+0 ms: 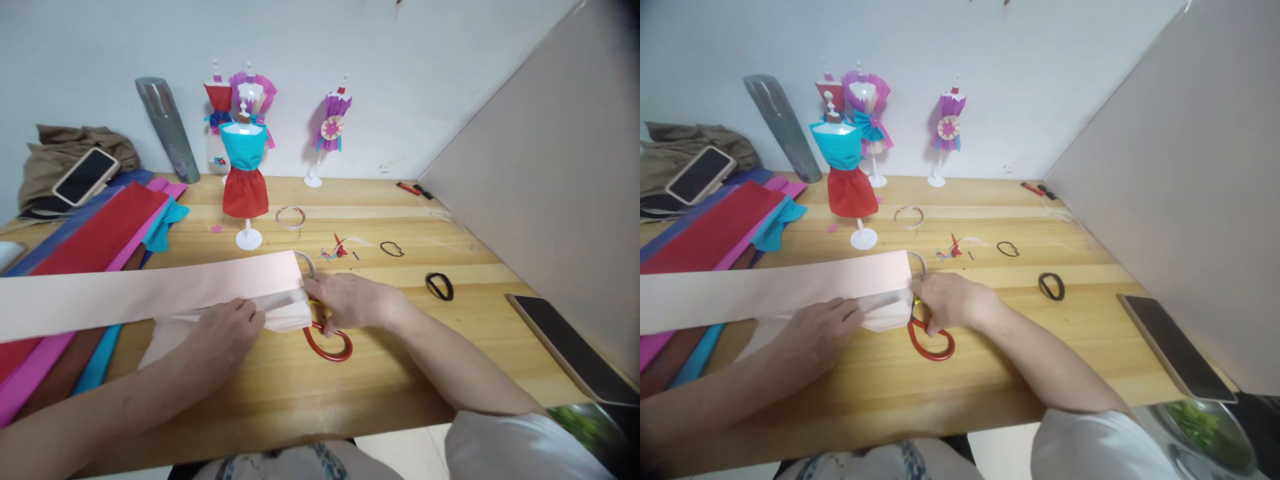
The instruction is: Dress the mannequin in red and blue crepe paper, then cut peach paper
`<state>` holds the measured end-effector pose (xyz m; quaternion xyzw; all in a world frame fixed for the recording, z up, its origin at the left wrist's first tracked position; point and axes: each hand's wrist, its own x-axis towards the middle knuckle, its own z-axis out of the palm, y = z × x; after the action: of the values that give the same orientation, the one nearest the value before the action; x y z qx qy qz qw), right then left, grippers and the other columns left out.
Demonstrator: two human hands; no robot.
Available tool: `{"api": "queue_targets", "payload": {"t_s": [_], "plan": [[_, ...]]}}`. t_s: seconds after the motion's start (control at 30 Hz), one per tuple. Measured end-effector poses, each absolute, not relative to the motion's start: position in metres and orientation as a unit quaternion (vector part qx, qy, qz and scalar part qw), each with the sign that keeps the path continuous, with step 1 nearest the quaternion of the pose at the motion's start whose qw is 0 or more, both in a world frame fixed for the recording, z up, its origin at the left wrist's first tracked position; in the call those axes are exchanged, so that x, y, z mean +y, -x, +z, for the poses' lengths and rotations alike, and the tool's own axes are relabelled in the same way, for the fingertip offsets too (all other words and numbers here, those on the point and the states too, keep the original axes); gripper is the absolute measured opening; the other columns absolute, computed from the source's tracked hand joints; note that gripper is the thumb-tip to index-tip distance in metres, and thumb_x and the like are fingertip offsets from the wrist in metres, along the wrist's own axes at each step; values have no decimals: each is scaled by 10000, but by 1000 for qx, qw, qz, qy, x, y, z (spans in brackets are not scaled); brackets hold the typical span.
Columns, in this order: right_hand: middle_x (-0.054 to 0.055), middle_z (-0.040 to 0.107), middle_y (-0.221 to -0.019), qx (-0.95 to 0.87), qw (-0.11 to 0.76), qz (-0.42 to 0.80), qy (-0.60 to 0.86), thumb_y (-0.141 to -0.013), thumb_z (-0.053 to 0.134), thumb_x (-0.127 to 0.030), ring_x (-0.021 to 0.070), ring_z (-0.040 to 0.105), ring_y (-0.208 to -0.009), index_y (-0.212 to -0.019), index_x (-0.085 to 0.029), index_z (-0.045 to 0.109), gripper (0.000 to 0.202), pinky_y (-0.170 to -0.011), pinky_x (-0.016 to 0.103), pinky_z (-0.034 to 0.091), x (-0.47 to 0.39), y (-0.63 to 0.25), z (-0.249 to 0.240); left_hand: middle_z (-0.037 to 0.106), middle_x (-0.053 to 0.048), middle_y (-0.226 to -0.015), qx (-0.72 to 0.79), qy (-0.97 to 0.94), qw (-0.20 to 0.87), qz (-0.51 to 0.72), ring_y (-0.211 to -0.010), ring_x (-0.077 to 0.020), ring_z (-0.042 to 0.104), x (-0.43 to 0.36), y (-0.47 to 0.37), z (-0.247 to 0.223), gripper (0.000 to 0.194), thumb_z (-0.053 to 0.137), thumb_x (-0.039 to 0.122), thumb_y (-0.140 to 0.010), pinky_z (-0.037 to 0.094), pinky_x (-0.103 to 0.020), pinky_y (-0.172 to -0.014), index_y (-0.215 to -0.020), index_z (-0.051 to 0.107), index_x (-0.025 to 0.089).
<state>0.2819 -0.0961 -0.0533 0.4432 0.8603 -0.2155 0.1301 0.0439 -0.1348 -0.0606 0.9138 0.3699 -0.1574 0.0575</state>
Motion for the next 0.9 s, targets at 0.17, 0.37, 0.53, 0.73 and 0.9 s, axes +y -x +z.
{"api": "queue_targets", "payload": {"t_s": [0.17, 0.37, 0.53, 0.73, 0.9], "plan": [[50, 691, -859, 869, 110, -221, -428, -653, 840, -224, 218, 645, -747, -924, -205, 635, 341, -571, 271, 356, -95, -290, -47, 691, -153, -940, 421, -889, 79, -163, -843, -264, 665, -137, -36, -55, 325, 418, -34, -767, 540, -367, -692, -927, 642, 139], [73, 711, -967, 882, 37, -156, -443, -840, 551, -75, 196, 645, -821, -942, -200, 657, 192, -664, 276, 382, -65, -305, -60, 703, -152, -979, 412, -878, 132, -203, -854, -271, 680, -141, -35, -42, 346, 428, 0, -787, 540, -384, -716, -997, 659, 149], [47, 699, -903, 893, 3, -119, -434, -845, 532, -86, 172, 615, -778, -794, -204, 653, 177, -648, 266, 351, -51, -309, -74, 703, -157, -988, 400, -873, 148, -236, -881, -293, 680, -146, -38, -37, 384, 401, -18, -782, 550, -418, -747, -1011, 665, 142], [90, 704, -870, 864, -28, -67, -499, -849, 507, -108, 199, 612, -737, -900, -180, 689, 202, -627, 287, 332, -47, -318, -66, 698, -133, -960, 375, -886, 166, -214, -829, -298, 674, -152, -34, -49, 368, 412, 1, -771, 546, -433, -716, -980, 667, 164], [98, 724, -942, 831, -86, -58, -546, -850, 477, -96, 201, 634, -790, -957, -152, 699, 253, -656, 271, 361, -39, -316, -71, 695, -118, -962, 355, -904, 151, -181, -837, -249, 655, -153, -34, -60, 347, 462, 30, -777, 525, -348, -698, -1012, 670, 178]]}}
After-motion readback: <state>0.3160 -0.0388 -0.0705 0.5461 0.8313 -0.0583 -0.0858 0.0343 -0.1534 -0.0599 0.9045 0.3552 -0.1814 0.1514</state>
